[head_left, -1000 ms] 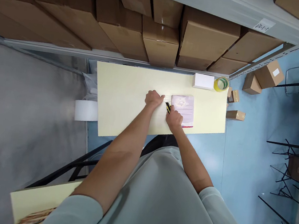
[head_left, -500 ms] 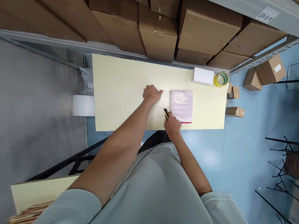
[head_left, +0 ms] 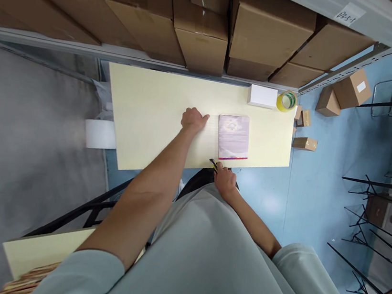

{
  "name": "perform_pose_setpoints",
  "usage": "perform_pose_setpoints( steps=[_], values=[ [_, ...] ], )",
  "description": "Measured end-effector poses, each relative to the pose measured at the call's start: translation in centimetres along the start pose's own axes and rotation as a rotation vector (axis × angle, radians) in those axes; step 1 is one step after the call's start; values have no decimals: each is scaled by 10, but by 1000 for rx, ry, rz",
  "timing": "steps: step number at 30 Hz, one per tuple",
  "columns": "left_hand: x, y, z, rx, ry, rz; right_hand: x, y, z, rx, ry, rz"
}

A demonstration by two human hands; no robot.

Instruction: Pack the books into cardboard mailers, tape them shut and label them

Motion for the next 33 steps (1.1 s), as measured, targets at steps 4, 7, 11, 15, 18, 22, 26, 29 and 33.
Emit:
perform_pose_setpoints(
  steps=[4,7,11,15,18,22,26,29,33],
  values=[
    [12,-7,-3,8,14,79,2,-13,-8,33,17,46],
    [20,-11,-6,-10,54,135,20,-17,-18,51,69,28],
    [28,-14,-8,-15,88,150,74,-13,-38,48,140,-94],
    [41,-20,-14,-10,112,156,164,0,-59,79,181,-343],
    [52,-23,-19,-5,118,146,255,7,-70,210,201,-628],
    [59,-21,-21,-2,112,145,381,17,-72,417,90,-936],
    [58,-18,-19,18,123,154,478,50,-64,451,8,-1031],
    [56,-15,-17,30,133,158,518,86,-55,502,-97,-992],
    [53,-10,-12,34,125,157,537,124,-49,626,-106,-995]
  ],
)
Point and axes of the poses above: each hand's wrist, its own y-axis towards the middle knuckle, its own x-axis out of the back of the hand, z = x × y, the point moved 3 cm from there along y, towards the middle knuckle, and after that the axes turned 3 degrees about y, right-handed, at the moved point
